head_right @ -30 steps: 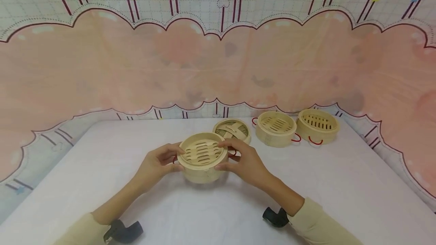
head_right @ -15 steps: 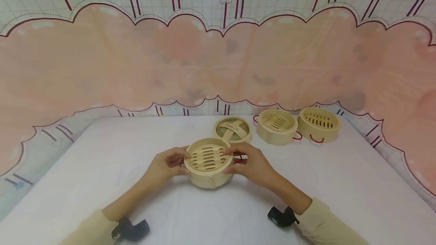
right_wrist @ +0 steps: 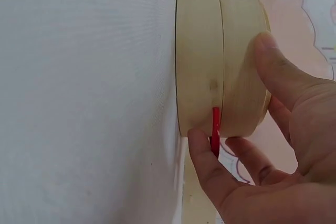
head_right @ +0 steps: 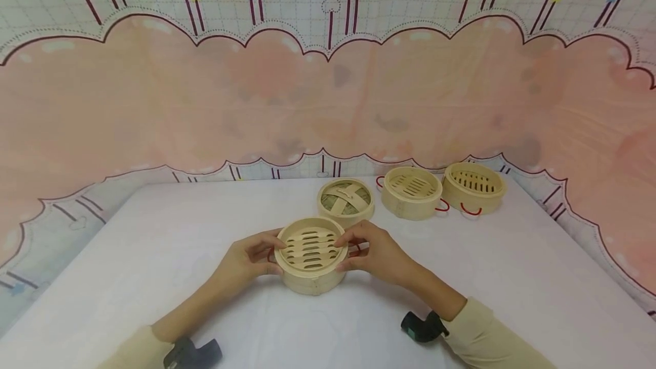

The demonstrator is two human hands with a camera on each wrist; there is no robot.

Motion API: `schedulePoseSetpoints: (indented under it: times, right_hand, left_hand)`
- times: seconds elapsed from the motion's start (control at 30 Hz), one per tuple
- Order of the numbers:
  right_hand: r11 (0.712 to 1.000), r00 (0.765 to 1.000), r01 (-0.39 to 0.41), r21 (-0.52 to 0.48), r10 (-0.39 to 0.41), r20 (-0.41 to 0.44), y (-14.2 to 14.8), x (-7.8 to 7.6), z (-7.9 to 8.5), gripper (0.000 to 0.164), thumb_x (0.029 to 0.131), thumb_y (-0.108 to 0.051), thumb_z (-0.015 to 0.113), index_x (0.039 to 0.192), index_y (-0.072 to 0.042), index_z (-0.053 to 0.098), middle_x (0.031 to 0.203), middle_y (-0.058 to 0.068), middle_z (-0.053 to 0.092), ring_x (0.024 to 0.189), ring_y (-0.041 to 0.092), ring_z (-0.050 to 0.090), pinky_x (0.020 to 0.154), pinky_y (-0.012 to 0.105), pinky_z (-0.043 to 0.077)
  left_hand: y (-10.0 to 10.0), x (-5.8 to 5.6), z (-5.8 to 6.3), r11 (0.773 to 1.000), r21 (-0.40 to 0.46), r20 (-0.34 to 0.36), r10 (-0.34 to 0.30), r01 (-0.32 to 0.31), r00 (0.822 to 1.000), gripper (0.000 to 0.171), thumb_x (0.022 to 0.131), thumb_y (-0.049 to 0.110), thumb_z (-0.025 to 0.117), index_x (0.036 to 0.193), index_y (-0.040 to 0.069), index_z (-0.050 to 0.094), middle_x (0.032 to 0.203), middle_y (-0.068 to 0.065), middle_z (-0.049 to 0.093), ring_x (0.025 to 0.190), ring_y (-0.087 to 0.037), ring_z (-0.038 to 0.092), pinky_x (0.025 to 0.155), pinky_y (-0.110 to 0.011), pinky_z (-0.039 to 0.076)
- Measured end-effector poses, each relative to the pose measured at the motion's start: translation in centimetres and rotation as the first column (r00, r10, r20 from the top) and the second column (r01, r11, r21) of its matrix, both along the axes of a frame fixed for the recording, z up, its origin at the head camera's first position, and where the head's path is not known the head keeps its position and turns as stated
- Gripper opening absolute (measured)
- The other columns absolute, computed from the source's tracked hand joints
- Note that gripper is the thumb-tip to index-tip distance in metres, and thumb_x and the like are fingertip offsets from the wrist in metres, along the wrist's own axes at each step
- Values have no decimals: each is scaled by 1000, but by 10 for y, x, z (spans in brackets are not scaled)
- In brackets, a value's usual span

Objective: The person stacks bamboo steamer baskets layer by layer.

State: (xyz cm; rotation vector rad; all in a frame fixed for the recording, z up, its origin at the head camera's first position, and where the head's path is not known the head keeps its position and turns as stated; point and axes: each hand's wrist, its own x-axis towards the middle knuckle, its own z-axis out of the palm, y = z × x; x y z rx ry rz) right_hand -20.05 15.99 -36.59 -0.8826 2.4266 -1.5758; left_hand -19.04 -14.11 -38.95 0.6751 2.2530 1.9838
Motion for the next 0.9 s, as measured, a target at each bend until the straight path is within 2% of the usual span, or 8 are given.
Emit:
schedulePoseSetpoints:
  times: [0.13, 0.33, 0.47, 0.57, 0.73, 0.9]
  right_hand:
    - [1000, 1000, -13, 9, 13, -6, 0, -1, -1, 36, 73, -15, 82, 106, -12, 66, 116, 8, 53, 103, 28, 55, 83, 32, 53]
    - [999, 1000, -2, 40, 3, -14, 1, 0, 1, 36, 74, -15, 82, 107, -12, 66, 117, 7, 54, 103, 27, 56, 83, 33, 53]
    - [998, 999, -15, 68, 18, -35, 2, -2, 1, 35, 75, -17, 81, 107, -14, 67, 114, 6, 56, 99, 27, 56, 84, 34, 53]
    - [996, 997, -37, 83, 42, -57, 5, -5, 2, 33, 77, -17, 80, 108, -14, 68, 113, 5, 58, 95, 29, 56, 85, 35, 52]
    - [993, 995, -61, 98, 69, -78, 10, -8, 2, 32, 80, -15, 78, 110, -14, 69, 116, 4, 60, 96, 28, 57, 88, 35, 51]
    - [992, 994, -65, 109, 74, -83, 11, -9, 2, 33, 83, -19, 75, 114, -13, 67, 120, 4, 61, 106, 24, 57, 90, 34, 50]
  left_hand:
    - [-1, 0, -3, 1000, 5, -24, -7, 7, 1000, 42, 71, -1, 80, 109, -3, 64, 141, -20, 45, 124, -28, 48, 93, -26, 46]
    - [-2, 1, -5, 1000, -12, -88, -23, 22, 996, 41, 72, 4, 80, 110, 3, 66, 142, -11, 46, 103, -20, 53, 89, -24, 46]
    - [-5, 0, -8, 999, -27, -142, -22, 18, 990, 39, 75, 6, 79, 112, 5, 67, 141, -9, 47, 106, -20, 52, 94, -27, 44]
    - [-6, -1, -10, 999, -31, -173, -17, 12, 985, 37, 77, 6, 78, 112, 4, 67, 140, -9, 49, 117, -21, 51, 98, -33, 43]
    - [-4, -5, -9, 999, -37, -192, -4, -3, 981, 35, 78, 6, 77, 112, 3, 68, 138, -8, 50, 124, -23, 49, 100, -39, 41]
    - [-5, -4, -8, 999, -38, -199, 2, -10, 980, 34, 77, 5, 78, 110, 3, 69, 142, -10, 46, 108, -21, 55, 99, -40, 42]
